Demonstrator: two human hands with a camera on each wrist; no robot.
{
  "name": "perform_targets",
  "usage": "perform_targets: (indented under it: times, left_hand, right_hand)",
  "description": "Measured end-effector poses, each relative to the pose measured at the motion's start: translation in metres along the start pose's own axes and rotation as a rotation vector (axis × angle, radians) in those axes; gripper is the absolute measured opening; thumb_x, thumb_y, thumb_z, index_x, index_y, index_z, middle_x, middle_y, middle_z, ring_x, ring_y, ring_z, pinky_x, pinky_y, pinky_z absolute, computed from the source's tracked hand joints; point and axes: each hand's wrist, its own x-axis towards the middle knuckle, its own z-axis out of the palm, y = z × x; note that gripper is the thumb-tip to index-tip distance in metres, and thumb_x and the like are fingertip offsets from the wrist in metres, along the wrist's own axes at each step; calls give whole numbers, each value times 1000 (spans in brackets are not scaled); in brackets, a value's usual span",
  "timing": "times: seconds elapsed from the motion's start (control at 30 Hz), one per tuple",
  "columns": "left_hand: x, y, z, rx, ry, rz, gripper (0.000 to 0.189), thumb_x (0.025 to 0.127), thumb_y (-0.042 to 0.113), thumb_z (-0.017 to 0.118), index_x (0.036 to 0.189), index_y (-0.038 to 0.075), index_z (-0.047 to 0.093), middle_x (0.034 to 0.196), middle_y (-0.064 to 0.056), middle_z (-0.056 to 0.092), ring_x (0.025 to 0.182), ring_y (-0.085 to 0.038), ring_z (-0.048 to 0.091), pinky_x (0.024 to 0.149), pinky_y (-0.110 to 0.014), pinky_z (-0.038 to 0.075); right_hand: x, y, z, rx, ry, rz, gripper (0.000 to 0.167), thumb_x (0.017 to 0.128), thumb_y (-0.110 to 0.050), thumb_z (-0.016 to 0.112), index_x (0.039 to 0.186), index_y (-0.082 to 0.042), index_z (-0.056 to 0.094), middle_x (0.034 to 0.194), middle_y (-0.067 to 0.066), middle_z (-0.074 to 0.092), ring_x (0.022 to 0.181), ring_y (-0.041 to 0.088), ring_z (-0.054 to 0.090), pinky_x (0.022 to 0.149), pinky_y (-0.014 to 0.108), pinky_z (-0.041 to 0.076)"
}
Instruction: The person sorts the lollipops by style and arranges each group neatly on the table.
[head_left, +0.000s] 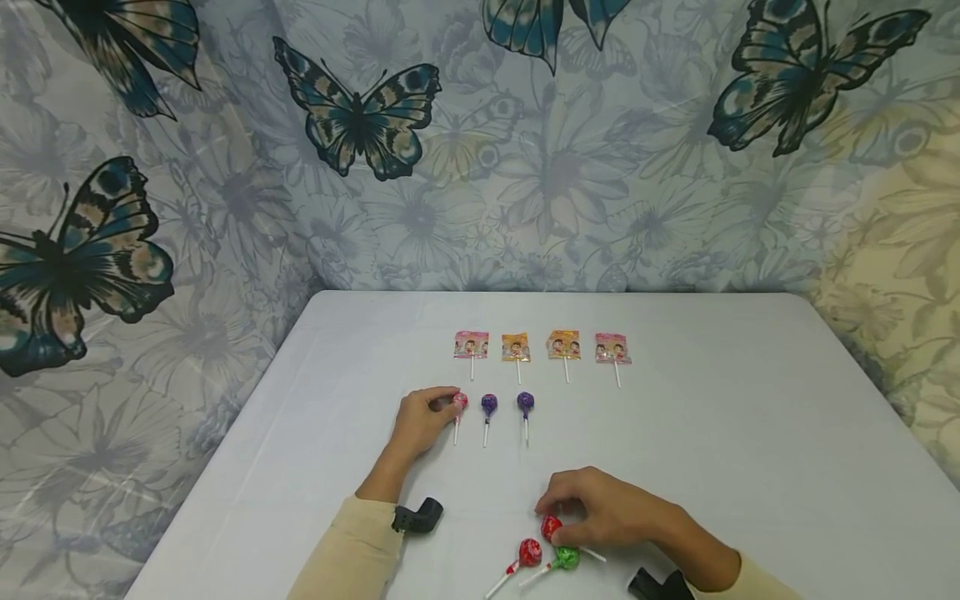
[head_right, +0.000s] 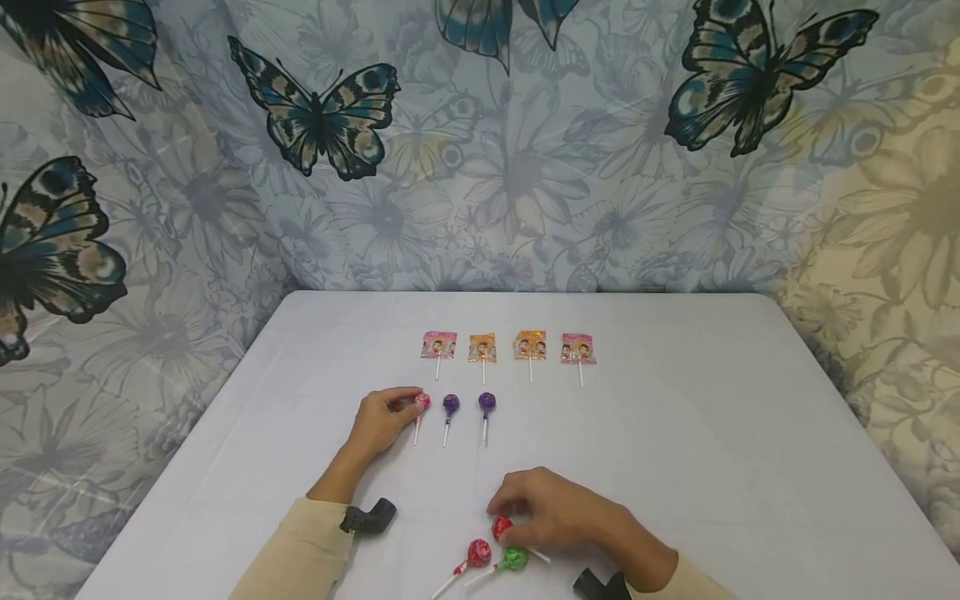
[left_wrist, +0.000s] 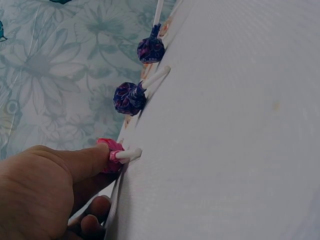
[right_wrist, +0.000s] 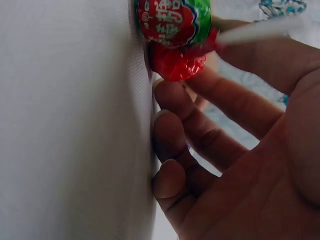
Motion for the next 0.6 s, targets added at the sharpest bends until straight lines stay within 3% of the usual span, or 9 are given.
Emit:
perform_targets:
  times: [0.23, 0.47, 0.6]
  left_hand:
    - [-1, 2, -1, -5, 6, 0, 24, 83, 12, 77, 107, 10, 75, 82, 0, 63, 73, -14, 52, 65, -31, 44]
    - [-1, 1, 0, 1, 1, -16, 24, 83, 13, 77, 107, 11, 76, 82, 1, 63, 73, -14, 52, 65, -32, 44]
    - [-1, 1, 0, -6, 0, -13, 23, 83, 12, 76, 107, 11, 75, 82, 1, 63, 73, -14, 52, 65, -32, 44]
  right_hand:
    - [1, -1, 0, -37, 28, -62, 14, 87, -20, 73, 100, -21, 70, 93, -18, 59, 85, 5, 54, 76, 26, 47]
    - [1, 0, 1, -39, 79, -39, 14, 84, -20, 75, 93, -24, 65, 84, -16, 57, 77, 5, 53, 68, 23, 46]
    - [1, 2, 1, -15, 121, -27, 17, 84, -19, 75, 98, -22, 67, 84, -14, 58, 76, 7, 54, 66, 24, 47]
